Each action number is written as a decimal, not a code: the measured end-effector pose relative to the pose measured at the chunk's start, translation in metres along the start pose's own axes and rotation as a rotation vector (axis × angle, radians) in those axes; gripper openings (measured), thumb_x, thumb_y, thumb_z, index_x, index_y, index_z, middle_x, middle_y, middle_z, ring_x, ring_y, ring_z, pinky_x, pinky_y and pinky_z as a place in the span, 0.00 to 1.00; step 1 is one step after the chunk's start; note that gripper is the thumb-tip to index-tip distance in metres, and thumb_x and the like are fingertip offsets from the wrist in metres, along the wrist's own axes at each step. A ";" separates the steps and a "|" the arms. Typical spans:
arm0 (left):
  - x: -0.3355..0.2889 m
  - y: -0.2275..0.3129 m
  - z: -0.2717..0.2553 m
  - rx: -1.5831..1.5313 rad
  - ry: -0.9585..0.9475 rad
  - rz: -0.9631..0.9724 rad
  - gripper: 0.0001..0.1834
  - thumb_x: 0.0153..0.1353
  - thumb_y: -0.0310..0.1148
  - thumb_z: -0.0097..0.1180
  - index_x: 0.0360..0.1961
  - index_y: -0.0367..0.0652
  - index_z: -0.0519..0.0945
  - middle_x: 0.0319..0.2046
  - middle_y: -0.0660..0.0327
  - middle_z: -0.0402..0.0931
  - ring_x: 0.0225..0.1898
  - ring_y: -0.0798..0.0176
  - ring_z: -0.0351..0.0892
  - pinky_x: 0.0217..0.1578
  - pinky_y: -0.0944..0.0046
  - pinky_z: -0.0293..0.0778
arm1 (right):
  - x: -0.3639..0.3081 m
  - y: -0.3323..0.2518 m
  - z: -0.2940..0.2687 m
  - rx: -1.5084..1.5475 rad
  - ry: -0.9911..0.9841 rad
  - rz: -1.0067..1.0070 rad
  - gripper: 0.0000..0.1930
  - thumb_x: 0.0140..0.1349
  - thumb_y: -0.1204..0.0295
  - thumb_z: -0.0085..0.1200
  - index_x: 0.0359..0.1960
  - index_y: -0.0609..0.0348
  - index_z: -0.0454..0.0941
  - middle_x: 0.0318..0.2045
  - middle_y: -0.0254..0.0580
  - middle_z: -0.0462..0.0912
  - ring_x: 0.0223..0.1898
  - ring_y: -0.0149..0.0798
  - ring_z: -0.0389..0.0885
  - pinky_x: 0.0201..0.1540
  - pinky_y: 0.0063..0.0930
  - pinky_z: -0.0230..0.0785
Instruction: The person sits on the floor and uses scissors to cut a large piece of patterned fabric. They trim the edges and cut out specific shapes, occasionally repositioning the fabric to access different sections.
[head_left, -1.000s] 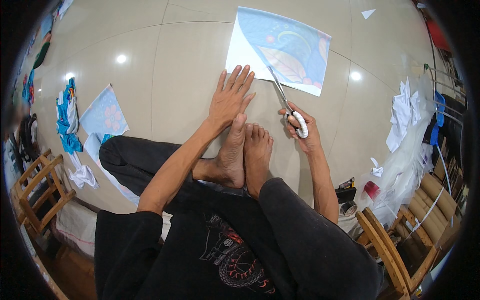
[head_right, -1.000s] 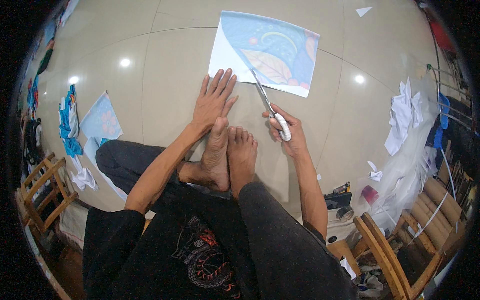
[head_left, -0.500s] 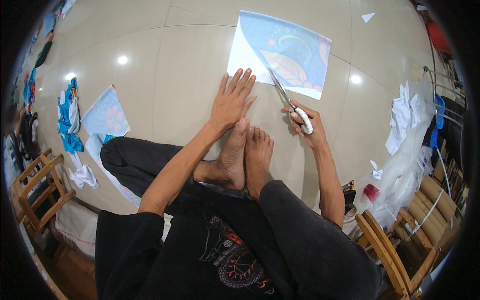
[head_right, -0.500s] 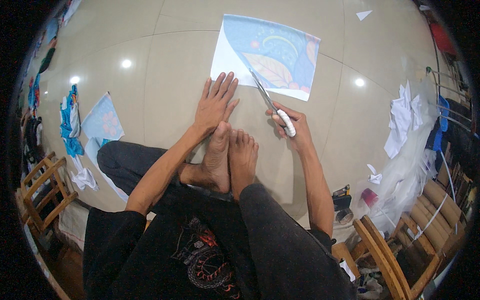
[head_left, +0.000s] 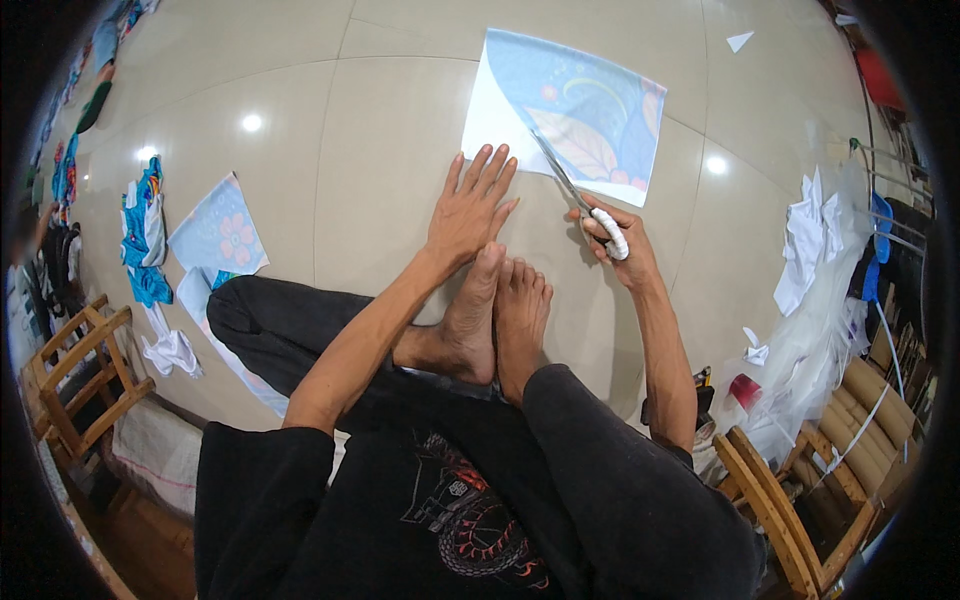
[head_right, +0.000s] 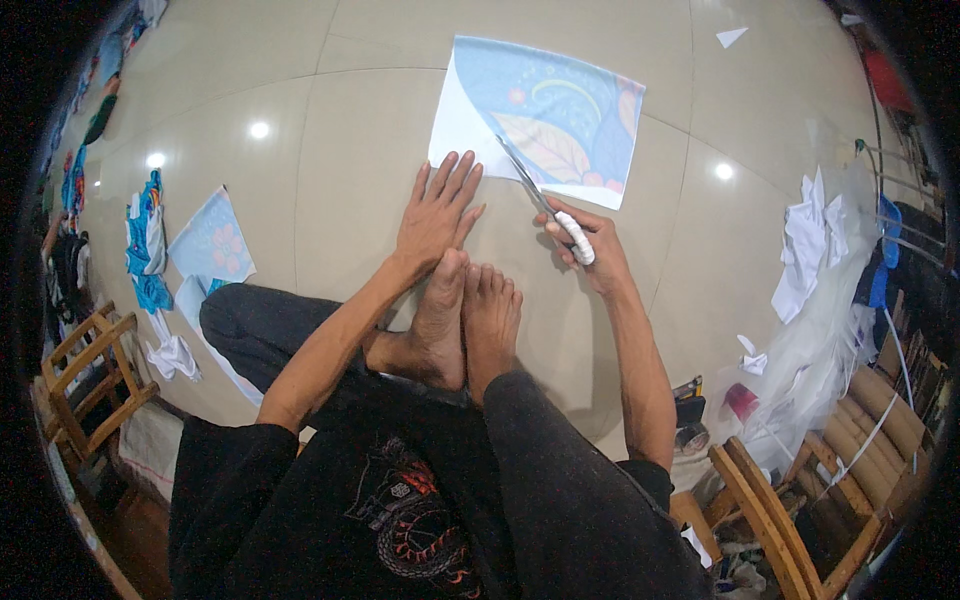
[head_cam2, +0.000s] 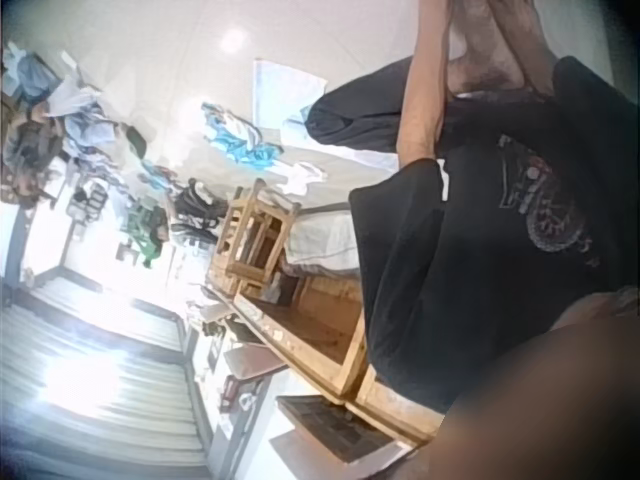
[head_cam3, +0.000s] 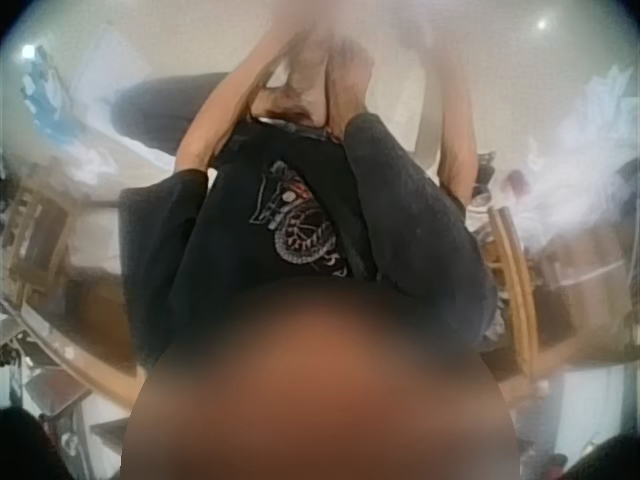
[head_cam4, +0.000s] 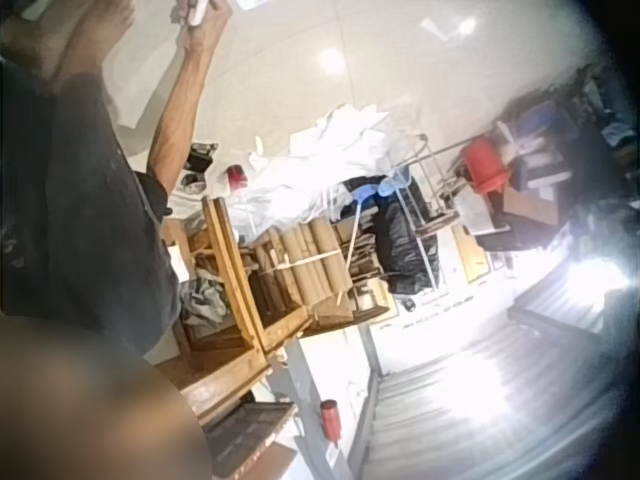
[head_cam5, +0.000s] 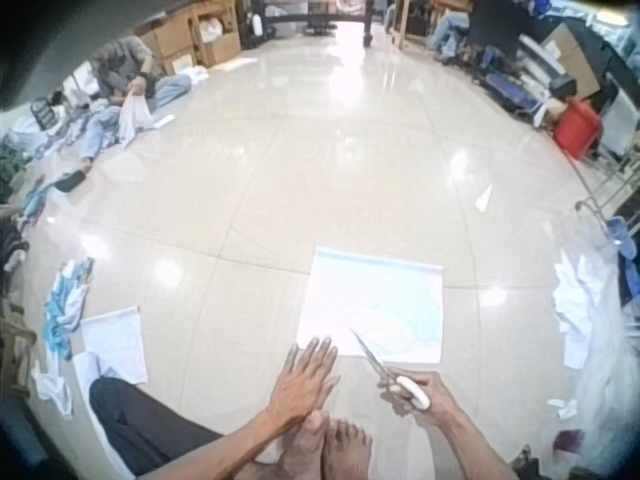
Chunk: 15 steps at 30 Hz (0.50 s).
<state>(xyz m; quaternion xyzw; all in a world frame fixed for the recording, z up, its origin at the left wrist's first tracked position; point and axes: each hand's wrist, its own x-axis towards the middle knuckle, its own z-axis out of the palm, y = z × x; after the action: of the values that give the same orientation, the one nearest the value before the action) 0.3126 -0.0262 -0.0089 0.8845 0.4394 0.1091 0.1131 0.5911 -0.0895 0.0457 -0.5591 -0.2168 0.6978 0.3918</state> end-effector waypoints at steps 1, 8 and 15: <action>0.000 0.000 -0.001 -0.012 0.000 0.001 0.38 0.77 0.51 0.50 0.83 0.52 0.57 0.84 0.64 0.48 0.85 0.58 0.43 0.82 0.43 0.42 | 0.003 -0.002 0.002 -0.017 0.005 -0.014 0.30 0.66 0.73 0.69 0.69 0.65 0.77 0.47 0.42 0.91 0.21 0.20 0.74 0.20 0.14 0.63; 0.001 0.001 -0.005 0.004 0.016 0.005 0.36 0.77 0.49 0.51 0.81 0.51 0.61 0.83 0.62 0.54 0.83 0.56 0.49 0.82 0.43 0.45 | 0.018 -0.004 0.013 -0.056 0.001 -0.025 0.28 0.68 0.73 0.66 0.70 0.64 0.76 0.47 0.43 0.90 0.20 0.21 0.72 0.20 0.14 0.63; 0.002 0.002 -0.007 0.014 0.007 0.005 0.36 0.76 0.49 0.52 0.81 0.50 0.62 0.83 0.61 0.54 0.83 0.56 0.50 0.81 0.42 0.46 | 0.017 -0.008 0.020 -0.036 0.014 -0.018 0.27 0.69 0.75 0.65 0.70 0.62 0.77 0.47 0.42 0.90 0.21 0.20 0.73 0.21 0.14 0.65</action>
<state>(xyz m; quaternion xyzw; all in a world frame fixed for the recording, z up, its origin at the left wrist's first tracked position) 0.3133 -0.0251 -0.0020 0.8860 0.4382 0.1093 0.1052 0.5732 -0.0682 0.0468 -0.5690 -0.2314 0.6864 0.3893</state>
